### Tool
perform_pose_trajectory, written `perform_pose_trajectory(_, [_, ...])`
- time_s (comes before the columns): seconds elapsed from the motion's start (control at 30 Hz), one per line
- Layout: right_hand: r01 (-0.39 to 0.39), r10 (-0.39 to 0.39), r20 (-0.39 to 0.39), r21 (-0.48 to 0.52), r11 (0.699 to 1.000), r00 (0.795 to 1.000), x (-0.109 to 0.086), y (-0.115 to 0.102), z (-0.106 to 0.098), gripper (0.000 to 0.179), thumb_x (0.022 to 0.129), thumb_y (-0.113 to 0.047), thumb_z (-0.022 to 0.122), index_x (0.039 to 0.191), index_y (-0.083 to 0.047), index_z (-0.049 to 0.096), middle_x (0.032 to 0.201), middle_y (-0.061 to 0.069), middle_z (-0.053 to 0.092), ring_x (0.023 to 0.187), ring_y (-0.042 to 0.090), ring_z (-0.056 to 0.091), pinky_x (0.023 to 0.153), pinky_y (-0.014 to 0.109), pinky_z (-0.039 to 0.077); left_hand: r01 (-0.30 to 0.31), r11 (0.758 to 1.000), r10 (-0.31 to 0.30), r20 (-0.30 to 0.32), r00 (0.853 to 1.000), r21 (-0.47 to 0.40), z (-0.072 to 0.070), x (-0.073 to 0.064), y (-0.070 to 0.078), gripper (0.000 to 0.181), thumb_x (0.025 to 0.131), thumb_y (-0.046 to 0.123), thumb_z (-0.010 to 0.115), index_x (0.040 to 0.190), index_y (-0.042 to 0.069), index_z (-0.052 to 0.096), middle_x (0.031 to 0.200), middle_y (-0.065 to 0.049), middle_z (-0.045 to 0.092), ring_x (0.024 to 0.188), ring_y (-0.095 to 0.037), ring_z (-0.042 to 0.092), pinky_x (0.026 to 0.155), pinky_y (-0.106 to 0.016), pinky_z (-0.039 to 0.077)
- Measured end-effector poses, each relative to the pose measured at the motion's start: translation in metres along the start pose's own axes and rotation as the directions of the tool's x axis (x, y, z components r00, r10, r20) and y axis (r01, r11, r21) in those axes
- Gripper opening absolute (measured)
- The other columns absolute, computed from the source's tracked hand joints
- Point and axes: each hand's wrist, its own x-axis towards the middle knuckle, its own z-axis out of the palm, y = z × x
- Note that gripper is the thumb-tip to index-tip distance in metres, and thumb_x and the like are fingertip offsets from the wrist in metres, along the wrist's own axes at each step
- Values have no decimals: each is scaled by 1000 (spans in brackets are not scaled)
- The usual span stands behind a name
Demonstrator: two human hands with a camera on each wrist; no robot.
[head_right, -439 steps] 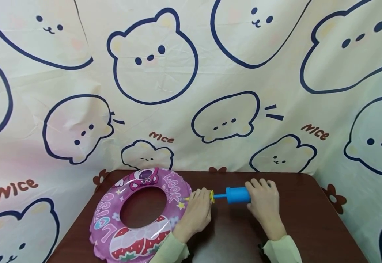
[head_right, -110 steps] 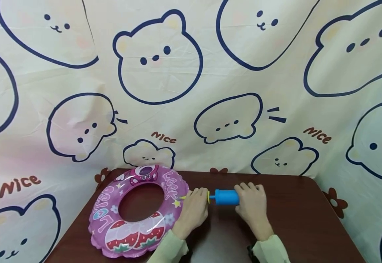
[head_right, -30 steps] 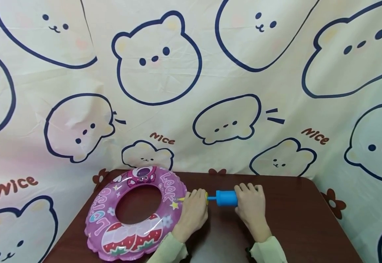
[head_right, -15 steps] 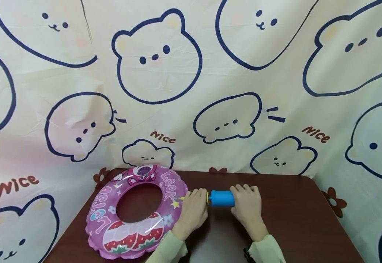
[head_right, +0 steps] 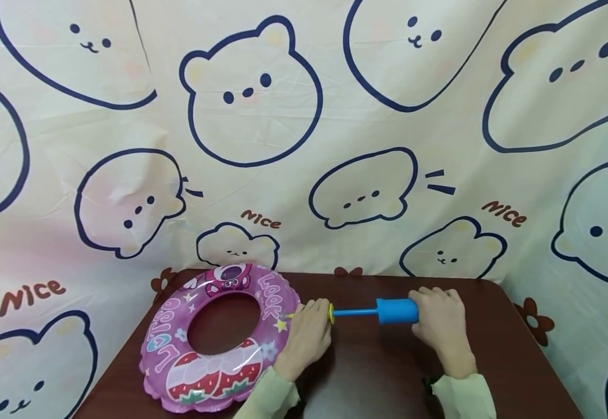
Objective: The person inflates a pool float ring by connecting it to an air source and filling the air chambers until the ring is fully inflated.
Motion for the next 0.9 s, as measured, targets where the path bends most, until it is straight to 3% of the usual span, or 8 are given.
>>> perform_pose_trajectory(0.17, [-22, 21, -29, -23, 1000, 999, 0, -2, 2, 54, 59, -14, 97, 108, -6, 77, 102, 15, 77, 95, 40, 68, 90, 64, 48, 19, 999, -19, 19, 1000, 35, 2, 0, 2, 25, 89, 21, 81, 105, 14, 64, 89, 2, 65, 83, -17, 60, 75, -28, 45])
perform_pose_trajectory(0.4, [37, -50, -127, -98, 994, 991, 7, -33, 13, 63, 55, -22, 102, 111, -6, 77, 103, 15, 77, 94, 38, 68, 87, 60, 50, 8, 996, -7, -12, 1000, 86, 5, 0, 7, 28, 84, 21, 85, 100, 15, 62, 88, 2, 63, 81, -17, 57, 74, -29, 44])
perform_pose_trajectory(0.67, [98, -116, -120, -148, 984, 986, 7, -66, 31, 53, 60, -26, 96, 106, -9, 74, 100, 10, 74, 89, 33, 68, 81, 54, 53, -17, 994, 20, -28, 999, 109, 8, -2, 11, 30, 83, 21, 84, 103, 12, 63, 89, 0, 64, 82, -19, 58, 73, -31, 47])
perform_pose_trajectory(0.9, [108, -121, -91, -139, 984, 988, 7, -77, 38, 52, 63, -27, 95, 108, -10, 74, 102, 8, 74, 90, 31, 68, 81, 53, 55, -23, 993, 23, 4, 1000, 118, 7, -2, 13, 40, 84, 28, 85, 113, 11, 64, 98, -1, 69, 88, -19, 61, 80, -33, 51])
